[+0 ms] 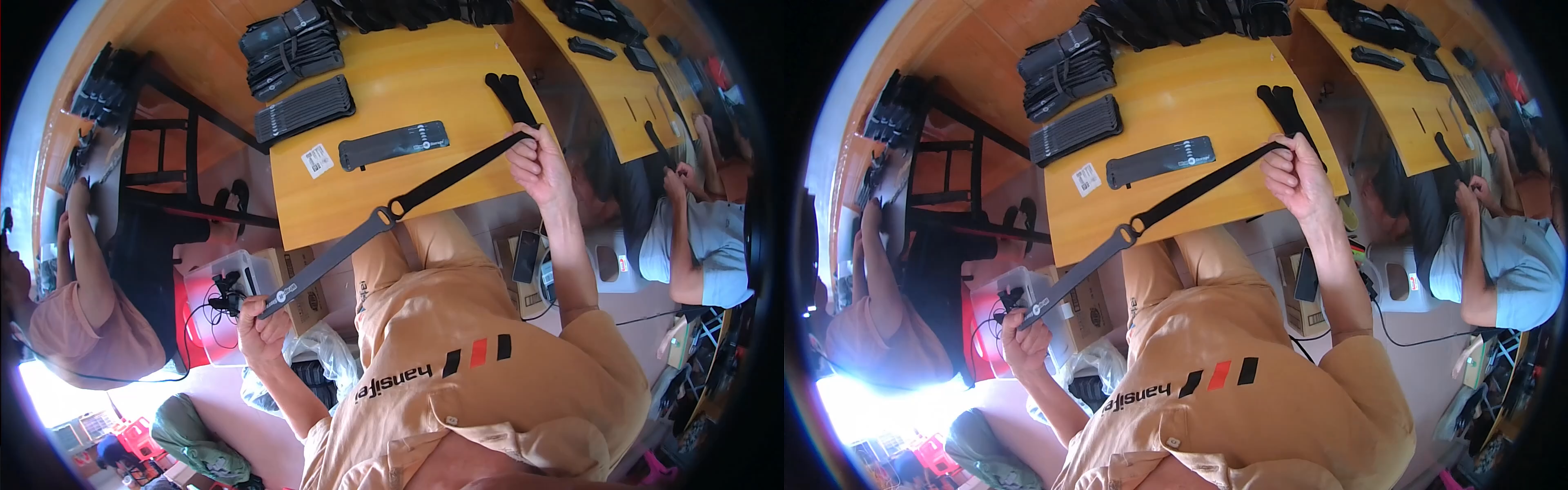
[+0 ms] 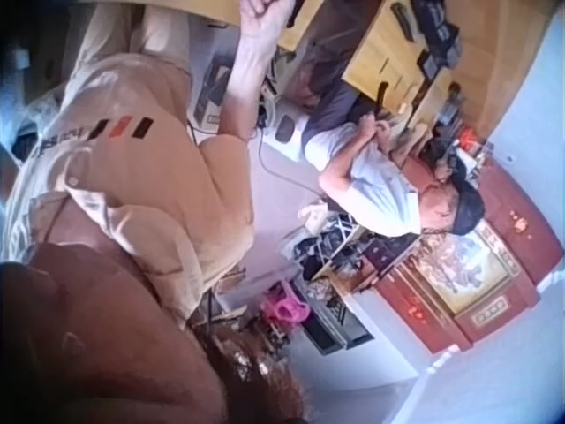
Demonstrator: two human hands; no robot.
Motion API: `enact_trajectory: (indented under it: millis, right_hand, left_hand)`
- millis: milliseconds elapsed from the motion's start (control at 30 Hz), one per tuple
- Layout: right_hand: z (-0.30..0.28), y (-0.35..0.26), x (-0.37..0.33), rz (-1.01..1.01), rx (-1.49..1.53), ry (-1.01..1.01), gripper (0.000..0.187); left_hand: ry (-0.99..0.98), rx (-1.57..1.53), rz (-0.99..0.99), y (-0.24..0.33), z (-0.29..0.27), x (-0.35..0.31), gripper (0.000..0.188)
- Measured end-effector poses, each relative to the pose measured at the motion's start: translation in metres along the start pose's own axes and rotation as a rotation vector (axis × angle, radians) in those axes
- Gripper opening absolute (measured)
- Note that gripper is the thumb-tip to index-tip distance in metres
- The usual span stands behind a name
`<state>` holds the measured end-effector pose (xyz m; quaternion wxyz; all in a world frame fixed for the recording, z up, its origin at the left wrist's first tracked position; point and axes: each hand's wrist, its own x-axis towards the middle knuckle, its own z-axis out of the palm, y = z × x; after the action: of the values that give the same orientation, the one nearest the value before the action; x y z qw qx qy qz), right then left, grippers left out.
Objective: Assembling black textile straps by attaching labels and organizing them into stacks.
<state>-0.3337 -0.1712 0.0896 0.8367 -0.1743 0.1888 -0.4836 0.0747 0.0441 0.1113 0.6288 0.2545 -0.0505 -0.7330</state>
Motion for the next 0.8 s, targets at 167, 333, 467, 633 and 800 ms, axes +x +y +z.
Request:
enact_trajectory:
  millis: [167,333,467,633,800]
  right_hand:
    - [-0.019,-0.086,-0.008,-0.254,0.012,0.201,0.031]
    - [0.027,-0.090,-0.028,-0.333,-0.271,0.199,0.032]
    - [0.046,-0.084,-0.026,-0.229,-0.400,-0.109,0.036]
    - [0.073,-0.085,-0.042,-0.431,-1.365,-0.301,0.024]
    - [0.107,-0.065,-0.046,-0.511,-1.910,-0.021,0.004]
  left_hand:
    - [0.044,-0.213,0.112,0.026,-0.024,-0.046,0.035]
    - [0.100,0.158,0.236,0.019,-0.019,-0.030,0.040]
    - [0.374,0.369,0.292,-0.026,-0.029,0.020,0.035]
    - [0.633,0.537,0.263,-0.086,-0.045,0.069,0.029]
    - [0.506,0.534,-0.003,-0.107,-0.049,0.089,0.043]
